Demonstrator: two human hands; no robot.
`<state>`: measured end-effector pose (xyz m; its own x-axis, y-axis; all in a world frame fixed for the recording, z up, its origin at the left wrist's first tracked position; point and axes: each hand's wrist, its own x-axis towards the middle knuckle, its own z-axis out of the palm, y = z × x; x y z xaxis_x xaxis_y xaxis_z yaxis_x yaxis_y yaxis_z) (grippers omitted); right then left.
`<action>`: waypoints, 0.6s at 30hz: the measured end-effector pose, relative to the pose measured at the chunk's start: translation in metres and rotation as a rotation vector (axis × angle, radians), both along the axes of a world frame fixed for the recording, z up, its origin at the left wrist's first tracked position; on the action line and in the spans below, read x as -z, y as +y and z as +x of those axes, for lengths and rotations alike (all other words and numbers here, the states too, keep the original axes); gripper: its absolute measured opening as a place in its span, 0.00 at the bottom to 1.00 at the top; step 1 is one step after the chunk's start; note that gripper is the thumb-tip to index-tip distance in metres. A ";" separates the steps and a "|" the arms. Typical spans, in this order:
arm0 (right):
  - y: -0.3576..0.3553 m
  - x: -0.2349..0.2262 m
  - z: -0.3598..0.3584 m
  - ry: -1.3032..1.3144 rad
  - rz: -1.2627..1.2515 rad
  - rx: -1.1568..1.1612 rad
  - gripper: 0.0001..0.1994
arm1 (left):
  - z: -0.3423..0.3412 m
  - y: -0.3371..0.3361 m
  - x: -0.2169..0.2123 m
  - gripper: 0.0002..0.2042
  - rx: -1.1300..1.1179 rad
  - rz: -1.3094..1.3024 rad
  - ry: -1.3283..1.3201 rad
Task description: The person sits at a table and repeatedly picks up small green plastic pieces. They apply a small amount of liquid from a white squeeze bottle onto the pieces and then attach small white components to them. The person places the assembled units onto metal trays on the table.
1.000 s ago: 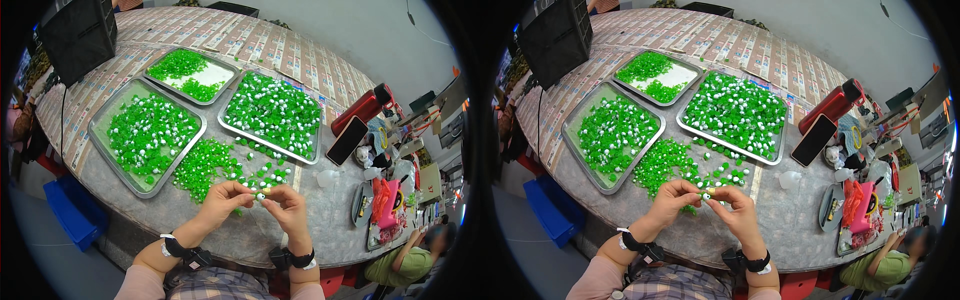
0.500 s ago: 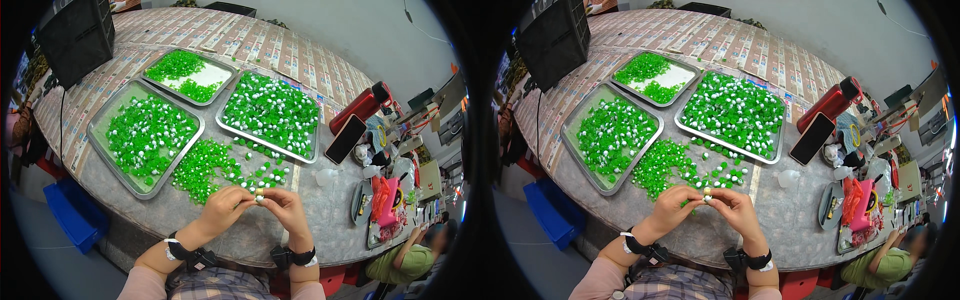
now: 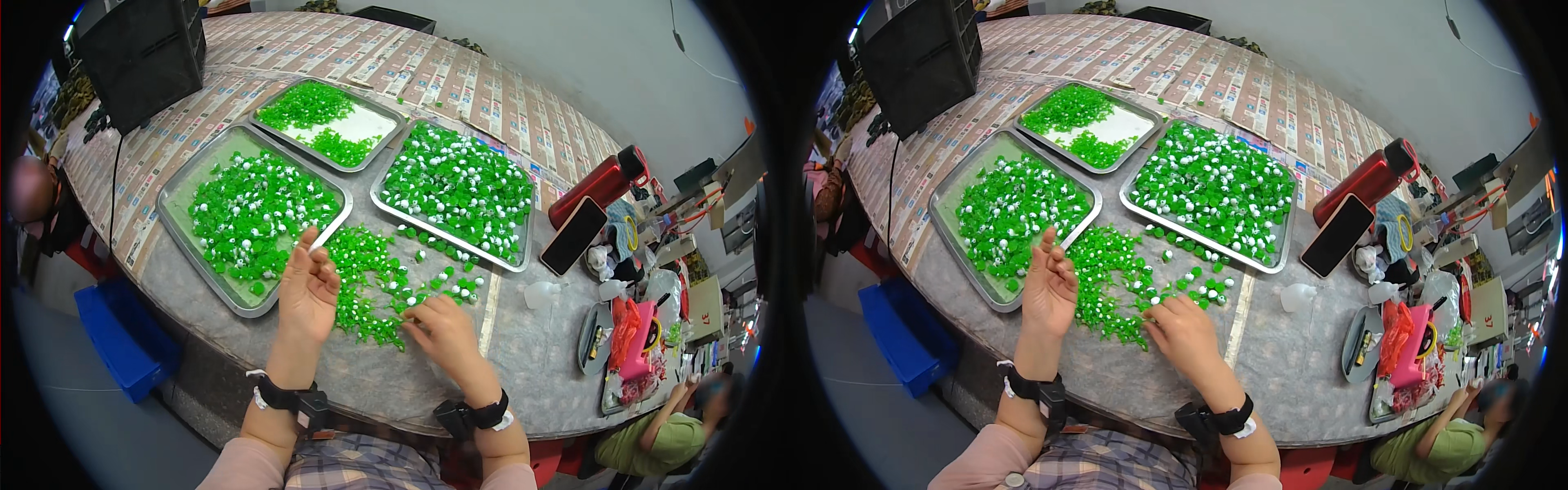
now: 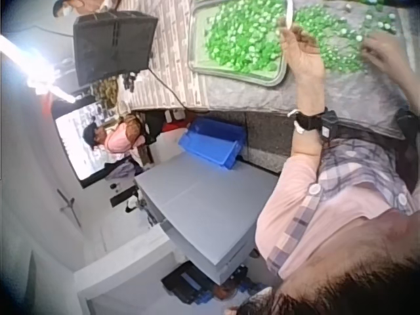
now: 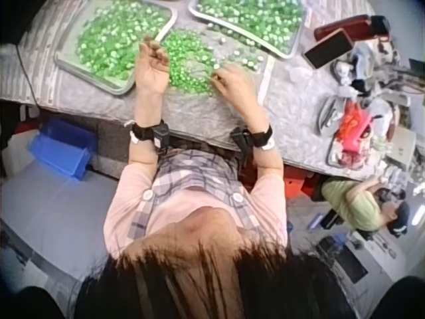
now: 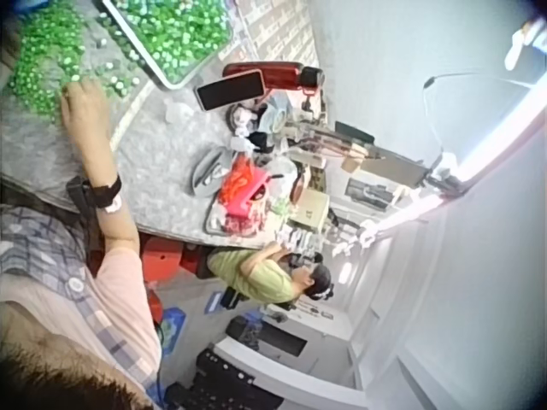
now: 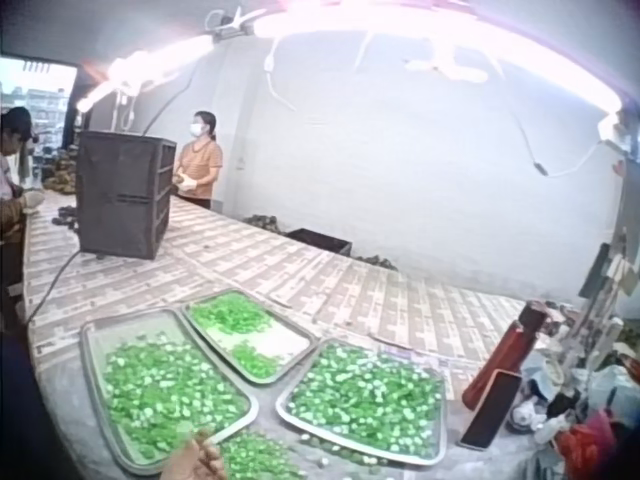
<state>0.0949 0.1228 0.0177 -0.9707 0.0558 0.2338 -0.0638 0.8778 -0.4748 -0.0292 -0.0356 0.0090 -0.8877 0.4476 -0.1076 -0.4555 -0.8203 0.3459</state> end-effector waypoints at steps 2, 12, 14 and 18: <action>-0.005 0.005 -0.006 0.006 0.120 -0.004 0.07 | 0.008 0.000 0.001 0.13 0.063 -0.127 0.078; 0.003 -0.004 0.008 -0.037 -0.640 0.112 0.08 | 0.044 0.005 -0.003 0.09 0.227 -0.735 0.626; 0.007 0.000 0.014 -0.070 -1.138 0.161 0.07 | 0.054 0.009 -0.009 0.10 0.086 -0.972 1.038; 0.002 0.000 0.016 -0.110 -1.537 0.086 0.05 | 0.063 0.016 -0.012 0.13 -0.203 -1.088 1.476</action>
